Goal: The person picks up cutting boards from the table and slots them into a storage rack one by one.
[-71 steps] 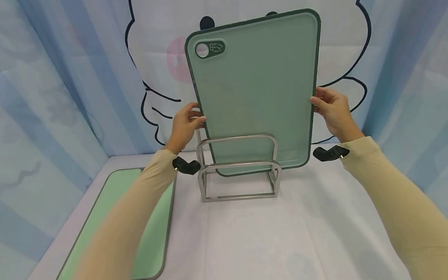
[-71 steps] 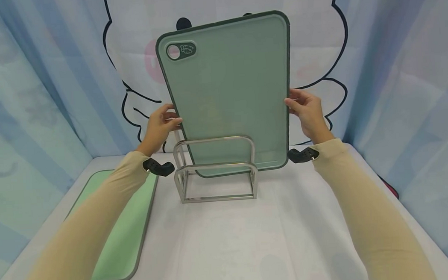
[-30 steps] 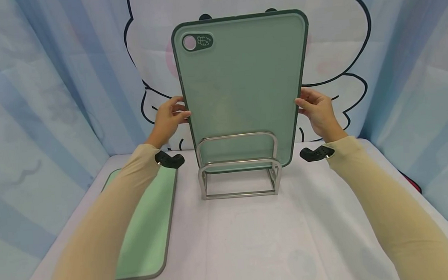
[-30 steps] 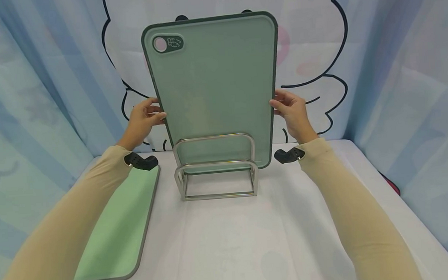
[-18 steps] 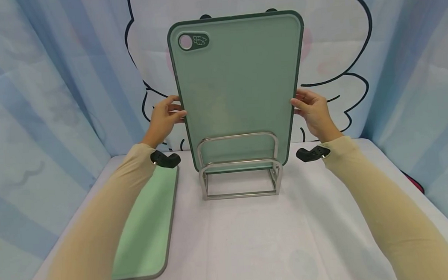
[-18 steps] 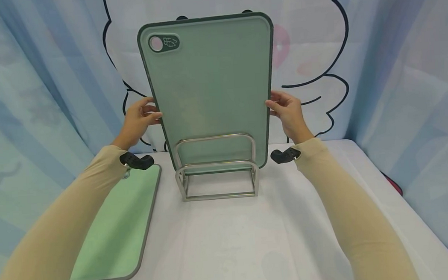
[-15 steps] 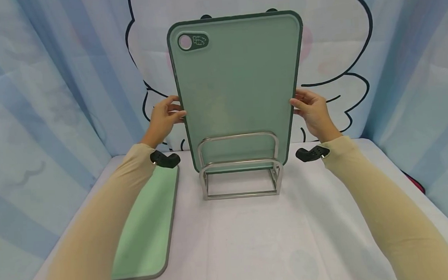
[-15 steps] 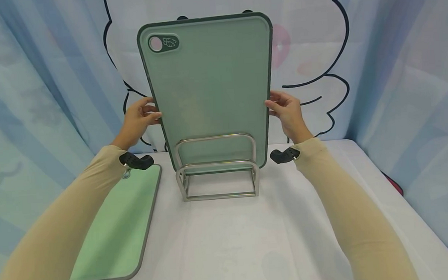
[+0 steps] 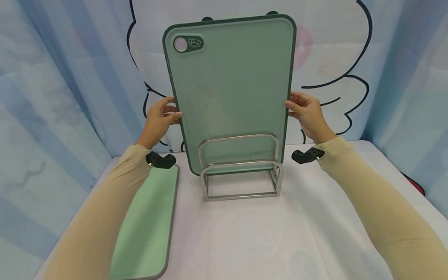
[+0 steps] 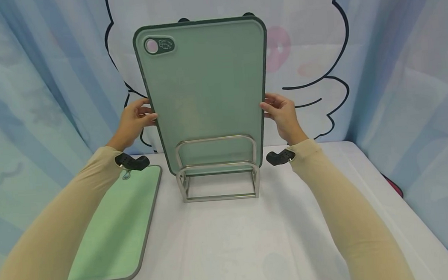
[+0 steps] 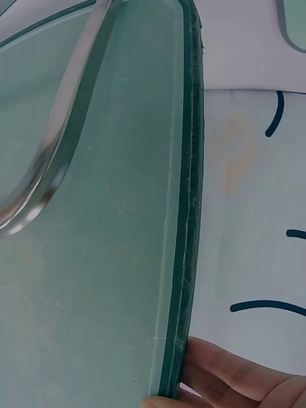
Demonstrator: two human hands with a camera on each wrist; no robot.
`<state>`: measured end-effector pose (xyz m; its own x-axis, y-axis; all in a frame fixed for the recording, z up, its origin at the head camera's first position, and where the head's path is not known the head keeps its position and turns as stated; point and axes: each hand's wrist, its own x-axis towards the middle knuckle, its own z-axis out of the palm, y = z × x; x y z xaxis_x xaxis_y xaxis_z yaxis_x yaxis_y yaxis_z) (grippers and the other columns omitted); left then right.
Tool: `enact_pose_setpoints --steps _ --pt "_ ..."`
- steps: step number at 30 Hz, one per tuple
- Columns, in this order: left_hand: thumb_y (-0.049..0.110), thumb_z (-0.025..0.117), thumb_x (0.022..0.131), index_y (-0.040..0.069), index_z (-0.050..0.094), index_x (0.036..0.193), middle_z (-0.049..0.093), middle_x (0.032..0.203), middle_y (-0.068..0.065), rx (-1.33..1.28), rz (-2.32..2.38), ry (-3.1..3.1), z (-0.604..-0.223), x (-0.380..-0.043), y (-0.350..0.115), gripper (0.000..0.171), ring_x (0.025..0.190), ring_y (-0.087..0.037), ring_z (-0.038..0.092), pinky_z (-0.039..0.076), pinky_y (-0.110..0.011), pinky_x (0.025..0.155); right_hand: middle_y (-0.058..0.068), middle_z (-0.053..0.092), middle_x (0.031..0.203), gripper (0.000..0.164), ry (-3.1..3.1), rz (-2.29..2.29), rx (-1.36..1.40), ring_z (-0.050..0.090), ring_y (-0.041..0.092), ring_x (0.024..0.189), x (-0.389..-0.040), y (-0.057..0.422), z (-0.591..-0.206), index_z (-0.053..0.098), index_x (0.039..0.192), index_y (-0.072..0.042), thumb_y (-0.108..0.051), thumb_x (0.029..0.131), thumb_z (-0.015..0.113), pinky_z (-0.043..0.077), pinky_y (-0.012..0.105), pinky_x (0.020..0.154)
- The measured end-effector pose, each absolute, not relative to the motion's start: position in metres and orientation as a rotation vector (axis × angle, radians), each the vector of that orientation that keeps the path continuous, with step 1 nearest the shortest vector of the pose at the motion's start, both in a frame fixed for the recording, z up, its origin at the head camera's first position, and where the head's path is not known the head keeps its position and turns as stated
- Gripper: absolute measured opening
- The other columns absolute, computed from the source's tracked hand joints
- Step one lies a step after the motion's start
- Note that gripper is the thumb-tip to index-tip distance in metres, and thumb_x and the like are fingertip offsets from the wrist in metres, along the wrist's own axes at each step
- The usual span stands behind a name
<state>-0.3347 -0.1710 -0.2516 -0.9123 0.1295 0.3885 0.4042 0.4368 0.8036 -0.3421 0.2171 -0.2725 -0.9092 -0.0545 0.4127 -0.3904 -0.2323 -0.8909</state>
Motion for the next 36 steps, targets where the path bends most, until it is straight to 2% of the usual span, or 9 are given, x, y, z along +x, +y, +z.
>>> enact_pose_setpoints --steps 3,9,23,36 --pt "0.01 0.057 0.093 0.007 0.049 0.133 0.061 0.117 -0.021 -0.444 -1.482 -2.417 -0.252 -0.335 -0.172 0.042 0.095 -0.023 0.066 0.055 -0.036 0.086 -0.004 0.061 0.086 0.021 -1.791 2.258 0.544 0.056 0.008 0.081 -0.342 0.215 -0.273 0.07 0.099 -0.015 0.0 0.089 0.059 0.05 0.018 0.067" --pt "0.011 0.057 0.093 0.007 0.046 0.136 0.06 0.117 -0.021 -0.399 -1.511 -2.409 -0.254 -0.335 -0.171 0.045 0.091 -0.016 0.065 0.055 -0.037 0.087 -0.004 0.061 0.087 0.021 -1.8 2.243 0.538 0.057 0.008 0.081 -0.343 0.215 -0.273 0.07 0.098 -0.017 0.0 0.089 0.059 0.05 0.017 0.067" --pt "0.008 0.057 0.093 0.007 0.049 0.134 0.061 0.115 -0.021 -0.392 -1.513 -2.363 -0.254 -0.337 -0.162 0.042 0.094 -0.022 0.065 0.055 -0.036 0.086 -0.002 0.065 0.086 0.02 -1.748 2.255 0.509 0.06 0.009 0.078 -0.344 0.219 -0.269 0.073 0.098 -0.014 0.0 0.086 0.063 0.052 0.018 0.065" --pt "0.007 0.057 0.092 0.007 0.05 0.133 0.06 0.114 -0.021 -0.412 -1.537 -2.346 -0.254 -0.339 -0.158 0.042 0.092 -0.021 0.065 0.055 -0.035 0.085 -0.001 0.066 0.087 0.02 -1.719 2.277 0.532 0.062 0.01 0.078 -0.345 0.223 -0.266 0.073 0.097 -0.012 0.001 0.084 0.065 0.054 0.019 0.065"
